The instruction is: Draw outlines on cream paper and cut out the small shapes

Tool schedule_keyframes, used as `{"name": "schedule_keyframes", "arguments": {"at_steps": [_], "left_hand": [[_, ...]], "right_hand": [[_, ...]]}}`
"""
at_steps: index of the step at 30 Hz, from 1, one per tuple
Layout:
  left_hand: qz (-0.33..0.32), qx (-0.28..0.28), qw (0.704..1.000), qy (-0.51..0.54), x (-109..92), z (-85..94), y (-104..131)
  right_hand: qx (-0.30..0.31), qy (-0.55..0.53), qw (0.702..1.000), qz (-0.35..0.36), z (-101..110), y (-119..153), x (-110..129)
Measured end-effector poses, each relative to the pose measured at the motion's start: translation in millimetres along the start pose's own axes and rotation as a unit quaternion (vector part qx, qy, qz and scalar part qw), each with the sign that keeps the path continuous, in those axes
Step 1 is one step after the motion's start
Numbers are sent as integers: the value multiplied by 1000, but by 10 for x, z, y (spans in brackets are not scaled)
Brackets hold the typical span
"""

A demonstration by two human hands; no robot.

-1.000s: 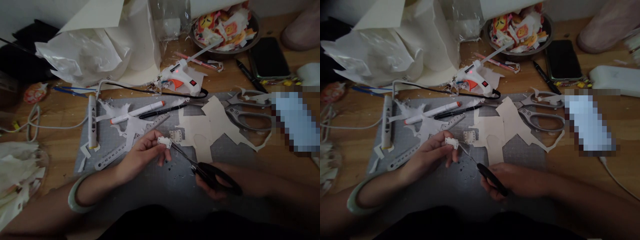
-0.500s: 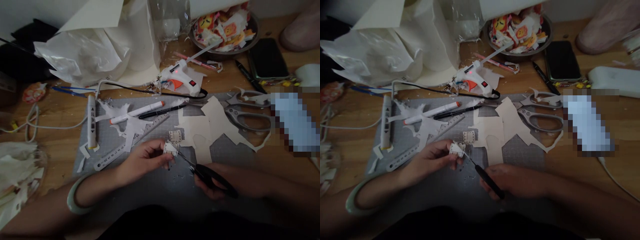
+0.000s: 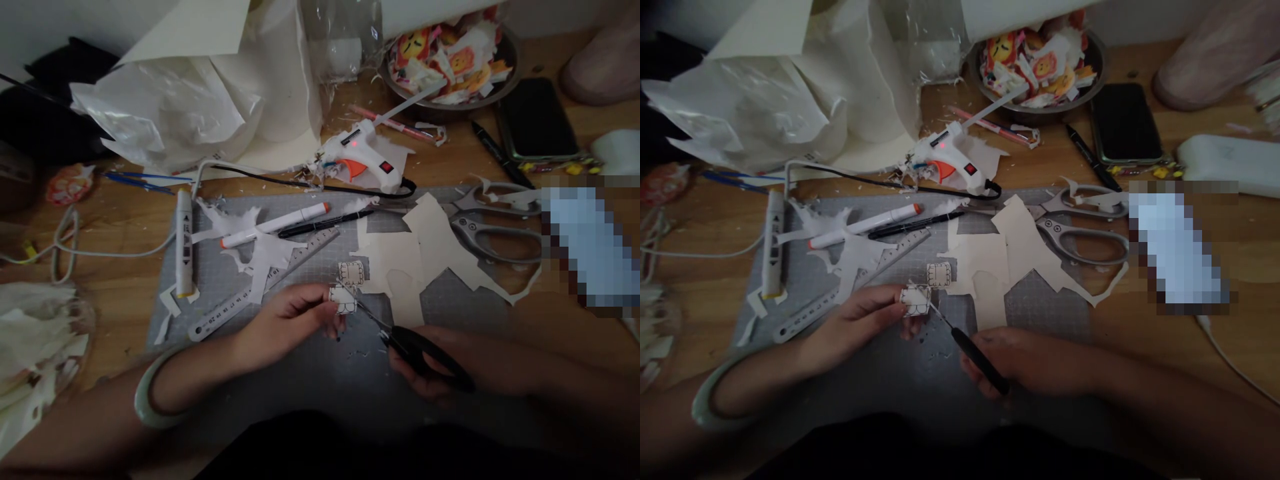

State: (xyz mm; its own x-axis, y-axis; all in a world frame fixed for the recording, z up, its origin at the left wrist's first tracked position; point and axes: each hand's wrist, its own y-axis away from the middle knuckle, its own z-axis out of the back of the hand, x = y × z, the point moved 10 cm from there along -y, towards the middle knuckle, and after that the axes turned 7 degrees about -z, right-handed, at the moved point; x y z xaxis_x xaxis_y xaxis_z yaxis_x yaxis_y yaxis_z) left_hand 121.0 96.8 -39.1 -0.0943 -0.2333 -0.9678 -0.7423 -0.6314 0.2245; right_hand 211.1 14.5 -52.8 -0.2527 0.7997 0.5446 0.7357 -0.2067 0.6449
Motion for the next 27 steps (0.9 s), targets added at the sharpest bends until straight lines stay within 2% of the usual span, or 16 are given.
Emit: {"name": "schedule_keyframes", "arguments": {"at_steps": [8,19,27], "left_hand": [[-45,41,996,-69,-93,-80,-15],[12,-36,999,-16,7,57,-7],[14,-39,998,-38,-2,63,-8]], "right_hand": [[-2,1,1000,3,13,-10,6],[5,-12,1000,18,0,-1,20],[9,-10,1000,22,4,-9,15]]}}
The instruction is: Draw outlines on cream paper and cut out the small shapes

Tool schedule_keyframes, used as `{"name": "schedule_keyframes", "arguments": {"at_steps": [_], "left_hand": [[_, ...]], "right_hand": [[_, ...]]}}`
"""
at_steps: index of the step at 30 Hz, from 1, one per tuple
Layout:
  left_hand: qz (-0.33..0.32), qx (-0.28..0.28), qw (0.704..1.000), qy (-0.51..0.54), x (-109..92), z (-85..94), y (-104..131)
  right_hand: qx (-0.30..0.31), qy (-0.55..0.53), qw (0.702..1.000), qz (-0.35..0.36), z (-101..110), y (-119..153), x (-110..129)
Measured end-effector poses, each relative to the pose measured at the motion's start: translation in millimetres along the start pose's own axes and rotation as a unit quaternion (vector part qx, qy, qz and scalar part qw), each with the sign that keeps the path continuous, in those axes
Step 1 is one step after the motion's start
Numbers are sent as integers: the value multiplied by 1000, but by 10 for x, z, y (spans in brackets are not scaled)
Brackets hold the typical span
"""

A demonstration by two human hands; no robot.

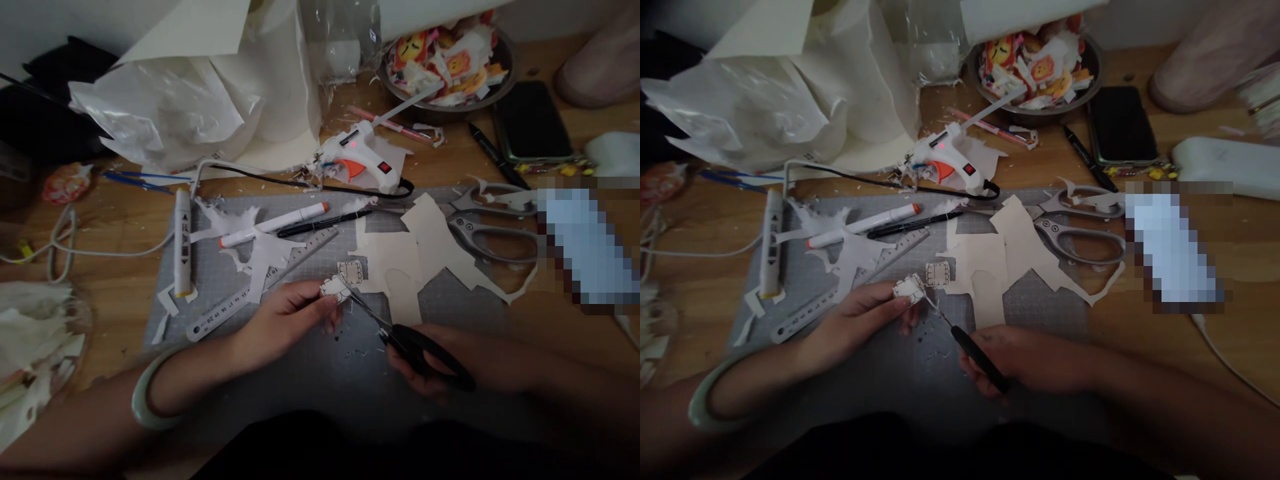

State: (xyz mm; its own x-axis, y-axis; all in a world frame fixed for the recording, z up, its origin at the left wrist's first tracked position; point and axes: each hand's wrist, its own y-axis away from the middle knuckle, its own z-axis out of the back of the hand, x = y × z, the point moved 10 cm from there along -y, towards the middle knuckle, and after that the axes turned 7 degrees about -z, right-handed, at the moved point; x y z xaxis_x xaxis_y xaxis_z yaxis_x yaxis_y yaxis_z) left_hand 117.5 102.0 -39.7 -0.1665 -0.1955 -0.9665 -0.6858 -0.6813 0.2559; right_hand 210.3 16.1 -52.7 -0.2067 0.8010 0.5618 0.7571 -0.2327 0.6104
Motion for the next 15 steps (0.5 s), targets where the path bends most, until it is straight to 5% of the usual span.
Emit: {"name": "schedule_keyframes", "arguments": {"at_steps": [15], "left_hand": [[-39,64,997,-18,-64,-133,7]], "right_hand": [[-9,-7,1000,-5,5,12,-4]]}}
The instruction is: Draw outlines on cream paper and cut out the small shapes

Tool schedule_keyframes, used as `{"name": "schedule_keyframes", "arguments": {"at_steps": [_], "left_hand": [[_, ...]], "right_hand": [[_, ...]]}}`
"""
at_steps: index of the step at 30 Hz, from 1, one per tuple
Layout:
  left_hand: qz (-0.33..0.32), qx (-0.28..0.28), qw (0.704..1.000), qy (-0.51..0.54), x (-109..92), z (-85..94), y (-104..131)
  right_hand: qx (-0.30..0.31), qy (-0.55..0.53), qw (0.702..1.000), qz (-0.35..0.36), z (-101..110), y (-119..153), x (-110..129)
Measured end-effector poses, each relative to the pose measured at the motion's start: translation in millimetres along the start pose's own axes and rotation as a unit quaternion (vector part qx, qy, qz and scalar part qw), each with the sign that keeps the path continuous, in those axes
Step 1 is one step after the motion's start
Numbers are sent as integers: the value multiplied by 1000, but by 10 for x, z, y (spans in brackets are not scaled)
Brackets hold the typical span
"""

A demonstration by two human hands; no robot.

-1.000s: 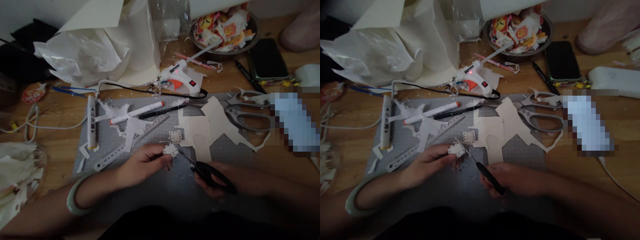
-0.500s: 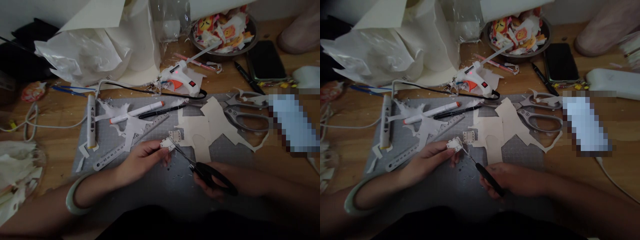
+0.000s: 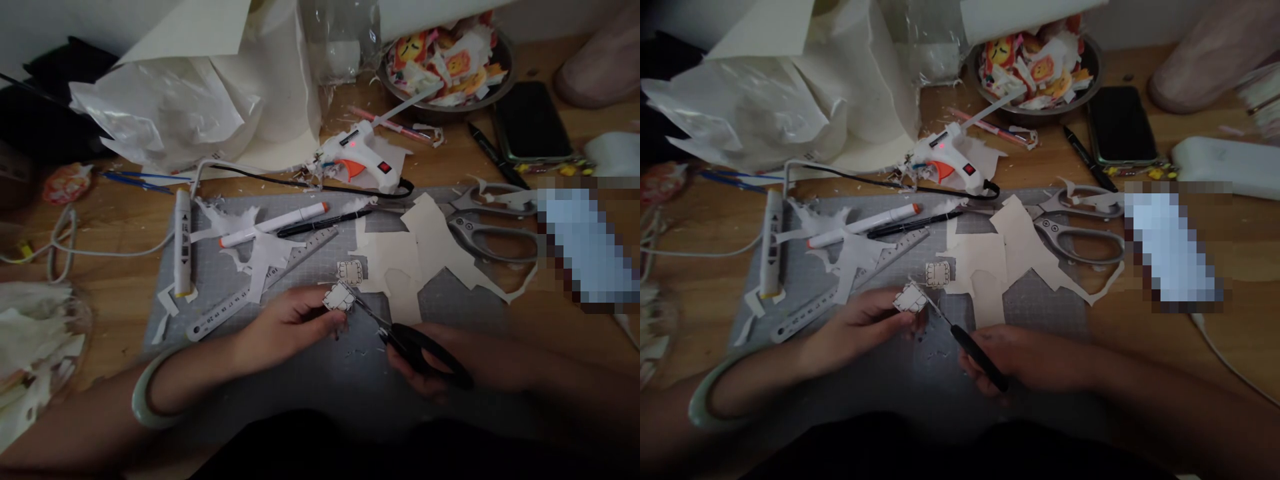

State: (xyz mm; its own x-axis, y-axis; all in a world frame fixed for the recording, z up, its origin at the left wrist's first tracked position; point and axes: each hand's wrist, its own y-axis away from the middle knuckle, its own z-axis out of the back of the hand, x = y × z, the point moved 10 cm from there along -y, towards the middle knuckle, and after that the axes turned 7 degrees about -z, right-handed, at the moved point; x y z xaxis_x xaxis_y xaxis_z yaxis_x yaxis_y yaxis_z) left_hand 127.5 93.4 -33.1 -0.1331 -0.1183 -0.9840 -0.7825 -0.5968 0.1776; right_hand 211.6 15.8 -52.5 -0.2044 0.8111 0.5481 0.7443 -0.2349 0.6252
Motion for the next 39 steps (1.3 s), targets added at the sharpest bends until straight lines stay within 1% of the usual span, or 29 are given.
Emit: {"name": "schedule_keyframes", "arguments": {"at_steps": [5,8,14,19,26,29,33,39], "left_hand": [[-16,6,1000,-18,-29,-8,-5],[-20,2,1000,-17,-40,10,-1],[15,-16,1000,-18,15,64,22],[10,-23,999,-45,10,79,19],[19,-36,998,-46,28,114,24],[9,-24,998,-53,15,85,13],[-8,-7,998,-58,-4,46,3],[-14,6,998,-63,-4,14,6]], "right_hand": [[17,-11,1000,5,-10,-9,-23],[14,-1,1000,10,-6,1,-18],[15,11,1000,11,-12,-12,5],[5,24,1000,-8,-1,-13,-10],[3,17,1000,-11,-19,15,13],[11,13,1000,-9,-26,13,11],[5,20,1000,-1,-9,6,7],[2,36,999,16,-9,3,33]]}}
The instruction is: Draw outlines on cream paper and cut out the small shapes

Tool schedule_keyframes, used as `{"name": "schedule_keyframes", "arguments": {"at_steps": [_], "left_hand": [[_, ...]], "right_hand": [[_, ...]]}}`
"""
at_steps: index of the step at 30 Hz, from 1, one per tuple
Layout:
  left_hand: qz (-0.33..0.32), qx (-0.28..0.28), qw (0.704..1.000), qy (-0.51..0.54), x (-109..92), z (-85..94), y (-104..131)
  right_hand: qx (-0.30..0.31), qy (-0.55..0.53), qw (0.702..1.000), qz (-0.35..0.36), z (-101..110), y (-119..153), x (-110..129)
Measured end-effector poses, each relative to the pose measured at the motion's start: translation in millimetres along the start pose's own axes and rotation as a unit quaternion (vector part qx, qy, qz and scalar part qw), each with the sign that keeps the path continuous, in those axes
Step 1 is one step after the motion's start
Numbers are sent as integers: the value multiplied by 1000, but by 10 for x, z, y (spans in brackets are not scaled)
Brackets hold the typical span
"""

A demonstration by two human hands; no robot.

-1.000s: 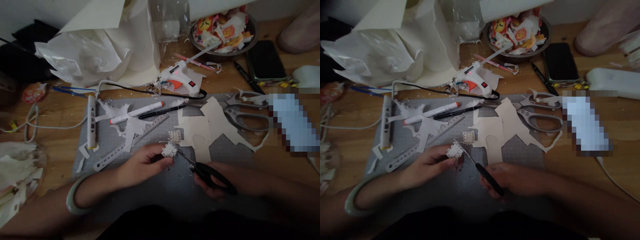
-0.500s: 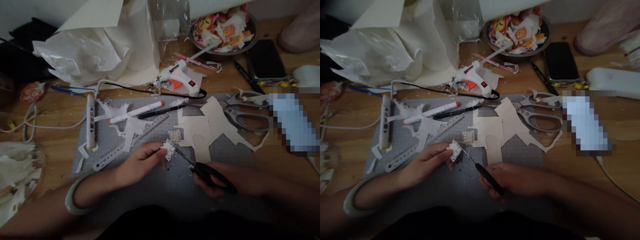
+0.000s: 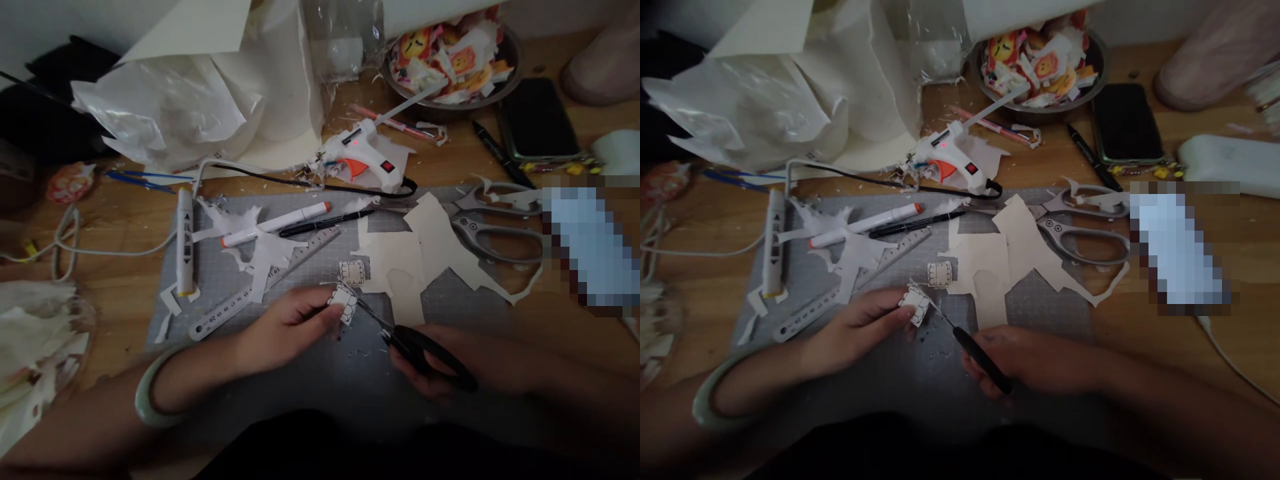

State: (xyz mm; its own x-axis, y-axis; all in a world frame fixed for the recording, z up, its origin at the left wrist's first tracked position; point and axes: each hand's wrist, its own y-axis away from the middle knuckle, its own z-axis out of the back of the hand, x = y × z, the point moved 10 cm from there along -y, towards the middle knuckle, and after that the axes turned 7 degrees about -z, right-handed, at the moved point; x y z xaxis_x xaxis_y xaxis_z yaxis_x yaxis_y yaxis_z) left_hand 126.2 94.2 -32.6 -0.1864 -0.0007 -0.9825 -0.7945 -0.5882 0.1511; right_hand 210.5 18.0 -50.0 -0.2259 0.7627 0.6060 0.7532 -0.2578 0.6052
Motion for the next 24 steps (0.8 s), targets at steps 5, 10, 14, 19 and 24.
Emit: {"name": "schedule_keyframes", "arguments": {"at_steps": [5,10,14,19,24], "left_hand": [[-20,8,1000,-10,-16,-19,6],[-15,7,1000,-14,-4,-6,18],[-10,7,1000,-5,-4,-2,15],[-8,5,1000,-1,-7,5,0],[-11,4,1000,10,-9,5,-4]], "right_hand": [[3,13,1000,-4,-3,-1,28],[-1,7,1000,-20,3,-2,4],[-8,-1,1000,-17,19,-8,1],[-9,-10,999,-33,23,-18,-25],[-9,-7,1000,-28,6,1,-8]]}}
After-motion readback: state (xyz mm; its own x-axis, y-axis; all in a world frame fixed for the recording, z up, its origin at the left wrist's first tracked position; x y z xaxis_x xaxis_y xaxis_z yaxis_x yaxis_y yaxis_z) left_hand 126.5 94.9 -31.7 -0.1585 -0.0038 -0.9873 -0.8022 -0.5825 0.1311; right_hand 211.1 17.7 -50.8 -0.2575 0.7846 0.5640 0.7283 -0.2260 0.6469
